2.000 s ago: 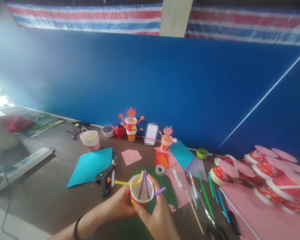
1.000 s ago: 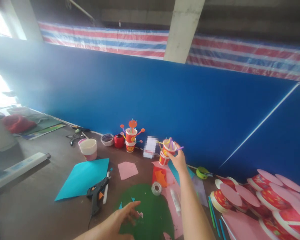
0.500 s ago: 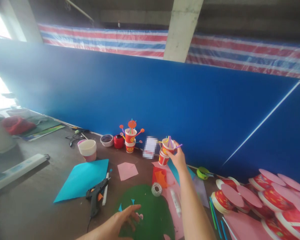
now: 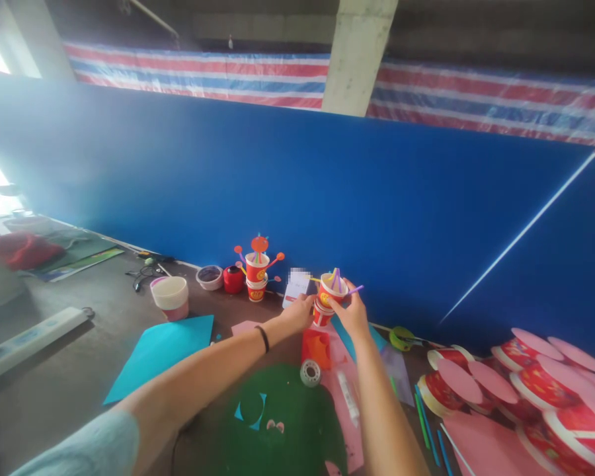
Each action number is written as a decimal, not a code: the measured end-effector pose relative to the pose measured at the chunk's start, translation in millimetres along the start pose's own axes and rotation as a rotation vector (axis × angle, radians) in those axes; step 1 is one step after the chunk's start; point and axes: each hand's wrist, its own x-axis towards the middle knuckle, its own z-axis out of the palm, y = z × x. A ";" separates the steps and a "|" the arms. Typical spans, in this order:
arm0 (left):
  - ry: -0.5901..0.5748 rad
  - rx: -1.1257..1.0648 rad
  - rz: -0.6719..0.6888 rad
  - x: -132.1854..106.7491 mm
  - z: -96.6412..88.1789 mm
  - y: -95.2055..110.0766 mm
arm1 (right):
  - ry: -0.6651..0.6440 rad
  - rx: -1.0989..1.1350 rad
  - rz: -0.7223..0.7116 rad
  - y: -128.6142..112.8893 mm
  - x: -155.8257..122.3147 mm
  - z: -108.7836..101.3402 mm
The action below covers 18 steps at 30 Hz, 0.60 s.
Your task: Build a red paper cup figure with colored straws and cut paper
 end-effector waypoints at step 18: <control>0.156 -0.142 0.030 31.1 42.0 -14.2 | 0.043 -0.099 -0.028 8.0 -3.8 5.3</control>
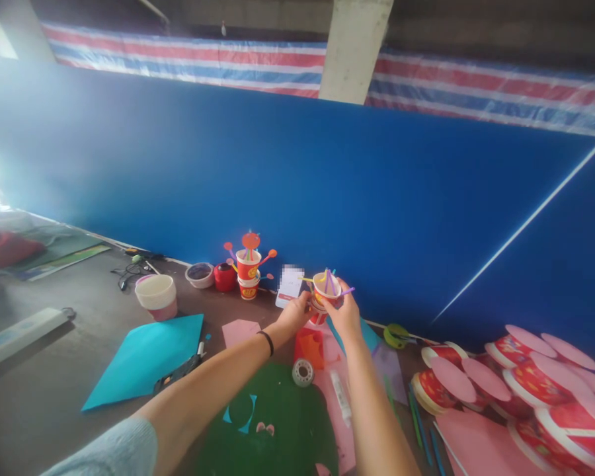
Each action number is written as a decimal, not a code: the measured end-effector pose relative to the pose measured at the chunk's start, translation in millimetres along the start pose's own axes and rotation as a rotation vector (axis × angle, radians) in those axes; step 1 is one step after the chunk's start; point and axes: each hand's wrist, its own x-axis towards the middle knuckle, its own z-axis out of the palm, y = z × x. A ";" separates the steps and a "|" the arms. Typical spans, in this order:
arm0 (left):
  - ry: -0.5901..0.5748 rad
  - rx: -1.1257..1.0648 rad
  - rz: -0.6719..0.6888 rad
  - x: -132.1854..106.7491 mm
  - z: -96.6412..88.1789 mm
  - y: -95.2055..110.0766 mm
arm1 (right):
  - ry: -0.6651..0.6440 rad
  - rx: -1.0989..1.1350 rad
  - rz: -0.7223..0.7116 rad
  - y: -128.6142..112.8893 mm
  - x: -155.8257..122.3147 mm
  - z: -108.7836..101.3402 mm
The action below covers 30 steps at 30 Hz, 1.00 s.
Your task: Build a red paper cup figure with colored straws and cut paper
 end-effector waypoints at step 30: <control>-0.142 0.090 0.018 -12.9 -30.9 17.8 | 0.091 0.018 0.330 9.8 -33.9 -34.1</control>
